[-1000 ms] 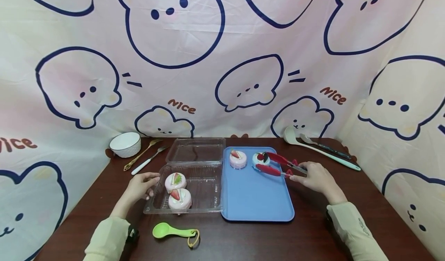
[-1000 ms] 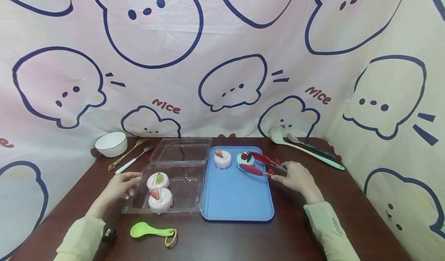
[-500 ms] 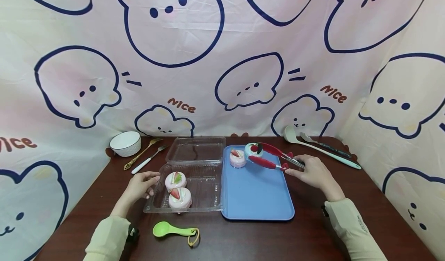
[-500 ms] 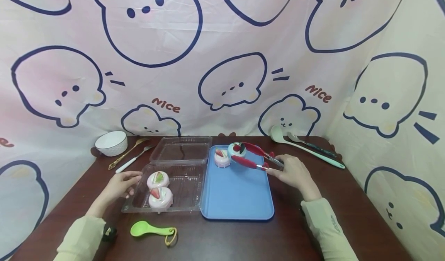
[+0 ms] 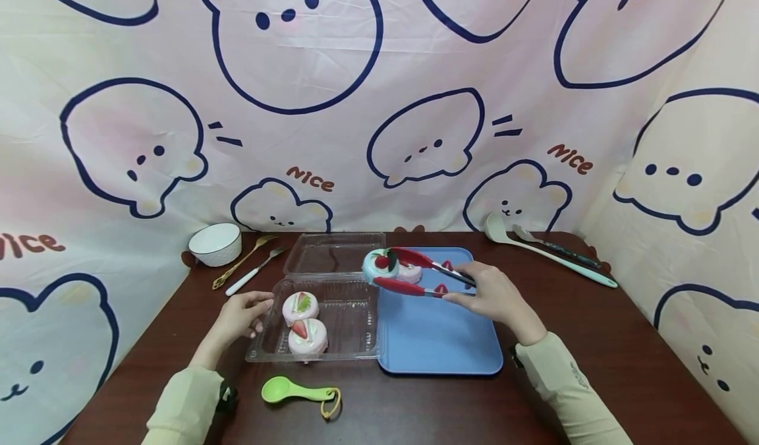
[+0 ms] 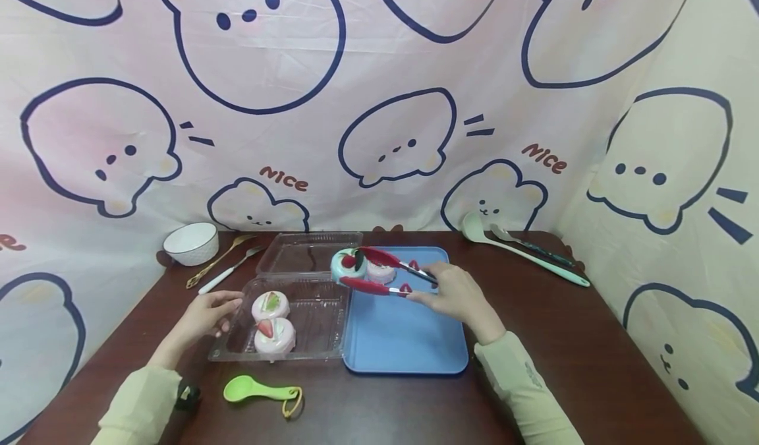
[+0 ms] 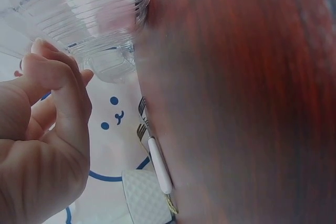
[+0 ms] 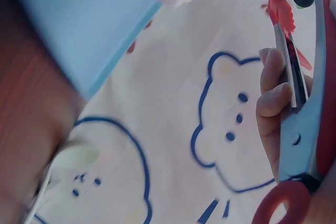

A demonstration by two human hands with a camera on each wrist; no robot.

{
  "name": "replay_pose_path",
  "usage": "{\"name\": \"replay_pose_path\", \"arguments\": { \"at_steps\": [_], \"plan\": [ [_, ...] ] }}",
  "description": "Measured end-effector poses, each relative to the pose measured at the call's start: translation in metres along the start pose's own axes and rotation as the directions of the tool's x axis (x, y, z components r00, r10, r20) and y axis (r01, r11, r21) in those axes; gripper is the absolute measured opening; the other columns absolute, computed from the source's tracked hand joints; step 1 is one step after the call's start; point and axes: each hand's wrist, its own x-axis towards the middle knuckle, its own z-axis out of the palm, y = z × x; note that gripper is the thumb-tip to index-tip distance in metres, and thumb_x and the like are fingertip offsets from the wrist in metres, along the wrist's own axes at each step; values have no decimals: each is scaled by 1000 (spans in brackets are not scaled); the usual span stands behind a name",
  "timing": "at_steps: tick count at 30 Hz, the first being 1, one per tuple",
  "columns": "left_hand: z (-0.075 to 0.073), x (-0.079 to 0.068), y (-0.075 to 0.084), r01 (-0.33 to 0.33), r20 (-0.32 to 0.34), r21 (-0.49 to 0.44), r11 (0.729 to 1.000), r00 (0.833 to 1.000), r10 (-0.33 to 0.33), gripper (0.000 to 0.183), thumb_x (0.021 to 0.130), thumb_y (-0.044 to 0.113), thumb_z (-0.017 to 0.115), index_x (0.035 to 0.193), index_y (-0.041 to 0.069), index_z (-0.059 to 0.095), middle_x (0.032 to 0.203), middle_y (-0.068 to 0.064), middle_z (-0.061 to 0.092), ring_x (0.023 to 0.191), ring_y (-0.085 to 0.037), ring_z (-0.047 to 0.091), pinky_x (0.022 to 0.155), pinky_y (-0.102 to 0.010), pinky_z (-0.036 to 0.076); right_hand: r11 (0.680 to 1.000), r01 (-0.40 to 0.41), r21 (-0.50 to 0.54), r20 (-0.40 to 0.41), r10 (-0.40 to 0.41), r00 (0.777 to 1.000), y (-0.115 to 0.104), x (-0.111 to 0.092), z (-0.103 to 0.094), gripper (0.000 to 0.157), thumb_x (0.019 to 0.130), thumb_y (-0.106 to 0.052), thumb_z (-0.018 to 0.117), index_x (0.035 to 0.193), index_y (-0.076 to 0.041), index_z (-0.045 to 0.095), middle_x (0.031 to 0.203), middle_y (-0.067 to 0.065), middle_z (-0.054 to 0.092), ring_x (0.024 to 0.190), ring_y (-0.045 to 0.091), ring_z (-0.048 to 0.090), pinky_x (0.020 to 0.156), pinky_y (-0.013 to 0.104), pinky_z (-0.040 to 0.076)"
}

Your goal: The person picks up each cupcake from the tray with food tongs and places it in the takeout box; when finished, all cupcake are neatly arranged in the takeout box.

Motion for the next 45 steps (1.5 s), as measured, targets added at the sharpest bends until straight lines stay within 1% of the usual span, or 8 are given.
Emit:
{"name": "replay_pose_path", "arguments": {
  "at_steps": [5,11,18,21,26,32,39,45],
  "plan": [
    [0,0,-1,1,8,-6,1000,1000,-1,36,94,15,49,124,-5,50,81,-10,56,50,-14,52,45,-29,47,996,89,11,-5,-89,996,-19,11,15,54,68,-42,77,105,-4,66,86,4,63,68,11,47,56,24,43],
    [-1,1,-2,3,11,-14,1000,1000,-3,35,93,15,50,123,-5,50,81,-10,56,49,-13,52,44,-29,46,988,157,-6,65,-156,986,-40,26,36,56,71,-48,72,107,-5,65,86,3,63,67,10,47,59,25,43],
    [-1,2,0,-9,16,-9,1000,1000,9,37,93,15,50,124,-5,49,81,-10,56,49,-14,52,44,-29,46,993,113,-19,155,-109,982,-53,34,49,60,71,-52,71,114,-10,63,93,2,65,65,8,46,59,24,41],
    [-1,2,0,-7,13,-13,1000,1000,7,36,93,16,50,123,-5,50,81,-11,56,49,-13,51,44,-29,46,994,110,-28,164,-103,981,-54,35,52,61,71,-54,69,114,-11,63,97,1,64,69,8,46,61,24,40],
    [-1,3,-1,-11,14,-13,1000,1000,11,36,93,14,50,123,-5,50,80,-10,56,49,-13,51,44,-29,46,994,108,-8,182,-105,978,-54,36,57,59,71,-53,70,113,-11,62,91,2,63,65,9,45,56,23,39],
    [-1,3,-1,-11,18,-25,1000,1000,12,36,93,15,50,123,-5,50,81,-10,56,49,-13,51,44,-29,46,995,101,-1,226,-98,969,-55,39,58,59,71,-53,70,110,-9,63,87,4,63,61,9,45,50,22,38],
    [-2,3,1,-6,15,-28,1000,1000,6,37,93,16,51,123,-5,50,81,-10,56,49,-12,51,44,-28,46,993,112,-21,275,-102,956,-59,47,55,58,72,-54,69,106,-7,65,92,4,65,59,9,47,50,23,38],
    [-1,1,1,-10,15,-27,1000,1000,11,38,93,17,51,124,-6,49,81,-10,55,49,-12,51,44,-28,46,991,118,-60,314,-94,945,-63,50,52,52,72,-55,68,94,-8,66,73,0,61,52,8,43,45,23,34]
  ]
}}
